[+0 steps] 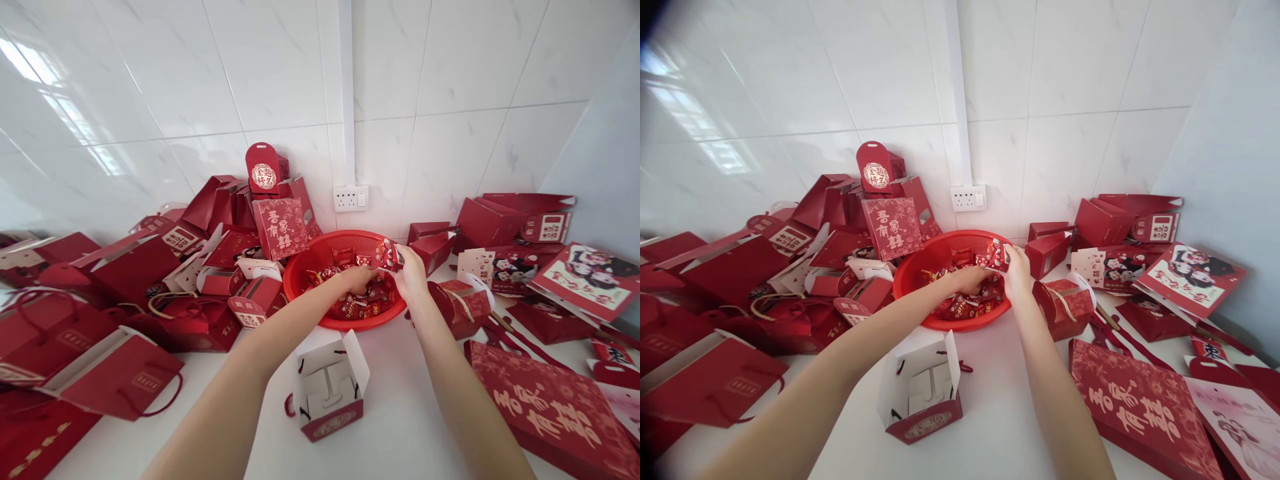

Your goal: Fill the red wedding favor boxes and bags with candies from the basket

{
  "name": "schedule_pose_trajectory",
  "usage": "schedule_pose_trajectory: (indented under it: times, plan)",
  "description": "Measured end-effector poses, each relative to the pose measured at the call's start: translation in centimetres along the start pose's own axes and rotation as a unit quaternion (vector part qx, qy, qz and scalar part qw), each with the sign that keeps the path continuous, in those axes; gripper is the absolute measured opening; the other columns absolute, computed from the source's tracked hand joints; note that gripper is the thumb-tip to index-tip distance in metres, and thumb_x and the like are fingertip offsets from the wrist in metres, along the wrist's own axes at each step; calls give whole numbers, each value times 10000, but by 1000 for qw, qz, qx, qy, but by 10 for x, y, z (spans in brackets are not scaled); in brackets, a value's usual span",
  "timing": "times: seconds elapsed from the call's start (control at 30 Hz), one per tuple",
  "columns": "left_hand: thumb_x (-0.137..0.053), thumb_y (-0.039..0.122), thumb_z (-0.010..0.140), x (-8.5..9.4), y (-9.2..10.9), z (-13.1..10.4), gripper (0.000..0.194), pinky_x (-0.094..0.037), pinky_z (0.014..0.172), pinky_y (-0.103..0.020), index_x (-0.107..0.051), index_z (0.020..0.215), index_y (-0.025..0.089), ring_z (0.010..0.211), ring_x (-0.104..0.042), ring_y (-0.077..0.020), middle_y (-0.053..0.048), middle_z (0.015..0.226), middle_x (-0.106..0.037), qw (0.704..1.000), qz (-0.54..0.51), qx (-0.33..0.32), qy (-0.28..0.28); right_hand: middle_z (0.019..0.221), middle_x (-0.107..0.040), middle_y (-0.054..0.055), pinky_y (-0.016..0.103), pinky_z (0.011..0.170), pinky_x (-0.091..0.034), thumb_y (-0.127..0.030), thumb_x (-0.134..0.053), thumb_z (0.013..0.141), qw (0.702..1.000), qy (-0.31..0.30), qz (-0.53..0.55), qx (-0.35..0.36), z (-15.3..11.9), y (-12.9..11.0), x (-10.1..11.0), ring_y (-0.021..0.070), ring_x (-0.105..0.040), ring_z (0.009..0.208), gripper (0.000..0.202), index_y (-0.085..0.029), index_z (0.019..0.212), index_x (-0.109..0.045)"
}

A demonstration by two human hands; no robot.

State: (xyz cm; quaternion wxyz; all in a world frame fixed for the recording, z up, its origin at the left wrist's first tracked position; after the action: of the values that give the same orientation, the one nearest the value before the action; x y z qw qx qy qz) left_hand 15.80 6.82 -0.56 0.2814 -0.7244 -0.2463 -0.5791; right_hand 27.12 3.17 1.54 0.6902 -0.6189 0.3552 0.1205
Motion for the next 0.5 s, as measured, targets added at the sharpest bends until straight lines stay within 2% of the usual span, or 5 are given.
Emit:
schedule_pose_trajectory:
  times: [0.07,0.2,0.3,0.37,0.5]
  plan:
    - [-607,64,838,1,-2,0,499,-566,854,-299,-595,1327,156,1120,-702,-267,-151,1289,-681,1000,9,12,17,609,-662,-62,254,483,-516,-254,-747,643,1000,-3,-3,1,0,0,1,131,-617,524,151,-220,678,-604]
    - [-621,75,872,3,-5,2,285,-555,886,-292,-691,1141,136,1075,-708,-247,-154,1173,-701,998,34,36,50,615,-664,-59,258,499,-526,-254,-748,655,1000,-11,-9,3,1,2,2,136,-625,543,149,-224,694,-607]
    - [-646,166,932,5,-6,3,174,-560,921,-366,-691,1094,122,1040,-696,-225,-119,1142,-704,995,53,49,66,612,-662,-49,276,509,-532,-269,-756,664,1000,-24,-15,4,2,3,2,158,-644,567,169,-228,702,-596]
    - [-618,177,962,7,-6,2,152,-563,916,-400,-692,1072,102,1018,-692,-219,-109,1110,-711,994,65,52,74,615,-665,-43,283,512,-532,-282,-759,669,999,-31,-18,4,3,4,1,167,-652,577,180,-230,704,-590]
    - [-517,60,948,14,-3,-2,227,-544,861,-353,-719,1052,62,1001,-702,-253,-192,1072,-702,990,78,44,111,607,-660,-55,261,484,-497,-287,-758,659,1000,-20,-23,5,2,5,2,148,-625,547,181,-232,685,-588]
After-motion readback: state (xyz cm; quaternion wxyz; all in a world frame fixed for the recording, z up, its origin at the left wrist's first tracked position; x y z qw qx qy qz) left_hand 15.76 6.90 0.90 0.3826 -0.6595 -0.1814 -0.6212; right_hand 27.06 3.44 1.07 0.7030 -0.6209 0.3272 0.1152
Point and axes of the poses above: each hand's wrist, its own z-axis towards the middle knuckle, its own x-axis out of the back of the hand, y = z × x, the point moved 5 cm from there along z, towards the middle knuckle
